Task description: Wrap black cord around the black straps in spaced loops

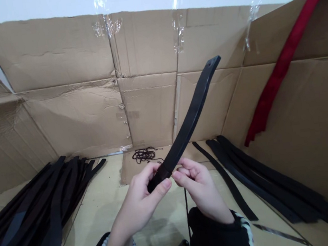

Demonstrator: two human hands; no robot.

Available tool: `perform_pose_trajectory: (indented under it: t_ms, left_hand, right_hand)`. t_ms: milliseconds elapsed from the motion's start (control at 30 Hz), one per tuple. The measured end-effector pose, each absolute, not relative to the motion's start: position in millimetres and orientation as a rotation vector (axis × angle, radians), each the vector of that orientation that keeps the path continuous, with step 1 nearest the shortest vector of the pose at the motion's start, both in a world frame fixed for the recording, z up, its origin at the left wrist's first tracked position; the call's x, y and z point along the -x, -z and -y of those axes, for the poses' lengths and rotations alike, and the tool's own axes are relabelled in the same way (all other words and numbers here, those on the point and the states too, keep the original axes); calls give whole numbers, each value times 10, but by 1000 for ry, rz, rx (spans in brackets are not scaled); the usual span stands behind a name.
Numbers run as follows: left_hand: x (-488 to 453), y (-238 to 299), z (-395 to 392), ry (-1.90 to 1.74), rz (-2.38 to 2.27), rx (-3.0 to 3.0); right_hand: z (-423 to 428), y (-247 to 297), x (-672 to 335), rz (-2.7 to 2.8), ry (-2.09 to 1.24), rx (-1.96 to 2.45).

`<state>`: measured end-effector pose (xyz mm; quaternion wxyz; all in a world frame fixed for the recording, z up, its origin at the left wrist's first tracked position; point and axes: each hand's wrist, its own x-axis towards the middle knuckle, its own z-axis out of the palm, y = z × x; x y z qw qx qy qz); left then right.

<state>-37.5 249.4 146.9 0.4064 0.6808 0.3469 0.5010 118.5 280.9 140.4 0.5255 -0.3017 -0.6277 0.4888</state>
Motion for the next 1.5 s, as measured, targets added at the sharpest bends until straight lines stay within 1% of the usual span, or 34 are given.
perform_pose_trajectory:
  t_ms: [133,267,467,600,733,833,900,1067,1200,1367,1500]
  left_hand:
    - [351,-1397,-2548,-1170,-845,-1605]
    - [352,-1344,-2615,-1102,-715,-1521]
    - [387,-1380,-2599,-1057,-725,-1516]
    - [393,-1417,-2554,-1053,-807,-1561]
    - [358,-1432,-2538,-1179,-1015,-1685]
    - [336,-1415,-2545,-1315,-1146,-1677]
    - [335,-1402,-2549,-1339,-1153,-1649]
    - [376,-1383,-2540,-1335,-1110,-1578]
    - [458,-1387,-2473,-1373,-1100,-1528]
    - [756,-1400,-2269,-1361,-1099,-1560]
    - [1126,-1480,-2046,-1100,-1000,-1771]
  right_hand:
    - [-2875,-1369,-1155,1474,-1269,600]
    - [-2881,-1392,-1127,1509,-1343,520]
    - [-2834,-1423,-1168,1549,-1141,640]
    - [-2812,-1433,-1152,1563,-1076,736]
    - [-2791,-1432,-1056,1566,-1086,702]
    - [-2766,-1433,-989,1592,-975,735]
    - [-2747,-1440,-974,1613,-891,776]
    - [-2698,-1452,-977,1703,-906,780]
    - [-2613,-1449,-942,1764,-815,808]
    - [-2511,-1399,-1096,1924,-1010,826]
    - [-2495,-1418,-1476,2092,-1149,915]
